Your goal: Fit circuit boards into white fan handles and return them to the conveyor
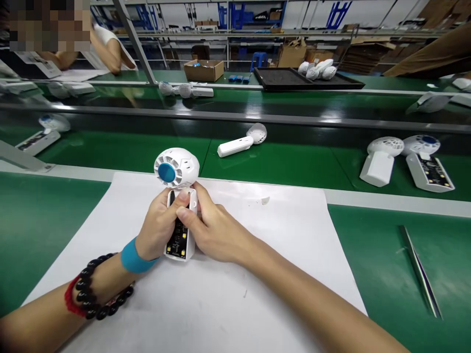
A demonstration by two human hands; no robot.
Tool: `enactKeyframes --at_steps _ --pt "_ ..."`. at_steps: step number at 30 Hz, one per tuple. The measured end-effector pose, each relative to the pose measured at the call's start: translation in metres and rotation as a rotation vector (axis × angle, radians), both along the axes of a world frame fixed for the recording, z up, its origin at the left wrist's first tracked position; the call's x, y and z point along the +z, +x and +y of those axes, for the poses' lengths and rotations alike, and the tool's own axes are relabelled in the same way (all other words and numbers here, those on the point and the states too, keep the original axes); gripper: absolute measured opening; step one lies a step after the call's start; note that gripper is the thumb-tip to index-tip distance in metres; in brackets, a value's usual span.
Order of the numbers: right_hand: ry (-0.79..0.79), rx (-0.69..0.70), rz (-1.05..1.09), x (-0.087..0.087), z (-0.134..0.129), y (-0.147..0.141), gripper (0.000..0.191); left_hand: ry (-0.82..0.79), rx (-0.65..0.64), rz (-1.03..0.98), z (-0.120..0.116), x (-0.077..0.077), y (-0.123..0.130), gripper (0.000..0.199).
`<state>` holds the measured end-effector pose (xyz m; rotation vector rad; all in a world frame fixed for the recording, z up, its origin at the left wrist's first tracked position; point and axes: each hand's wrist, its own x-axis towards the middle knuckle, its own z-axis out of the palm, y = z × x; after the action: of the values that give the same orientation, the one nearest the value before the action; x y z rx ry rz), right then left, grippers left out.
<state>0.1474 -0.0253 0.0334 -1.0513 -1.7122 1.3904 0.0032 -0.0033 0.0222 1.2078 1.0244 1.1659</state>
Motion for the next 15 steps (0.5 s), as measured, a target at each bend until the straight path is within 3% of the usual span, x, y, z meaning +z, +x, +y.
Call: enactKeyframes --at_steps 4,6,11,15 --pt "0.028 -0.015 0.040 -0.003 -0.002 -0.004 0.043 0.043 0.029 0.029 0.000 0.001 0.000 0.038" --pt "-0.002 -0.034 0.050 -0.003 -0.002 -0.005 0.051 0.030 0.050 0.006 0.000 0.002 0.000 0.039" --pt "-0.298 0.084 0.057 0.000 0.000 0.001 0.103 -0.201 0.151 -0.087 0.000 0.004 0.001 0.050" --pt "-0.429 0.081 0.161 0.002 0.011 0.011 0.105 -0.215 0.074 -0.063 0.006 0.000 0.000 0.052"
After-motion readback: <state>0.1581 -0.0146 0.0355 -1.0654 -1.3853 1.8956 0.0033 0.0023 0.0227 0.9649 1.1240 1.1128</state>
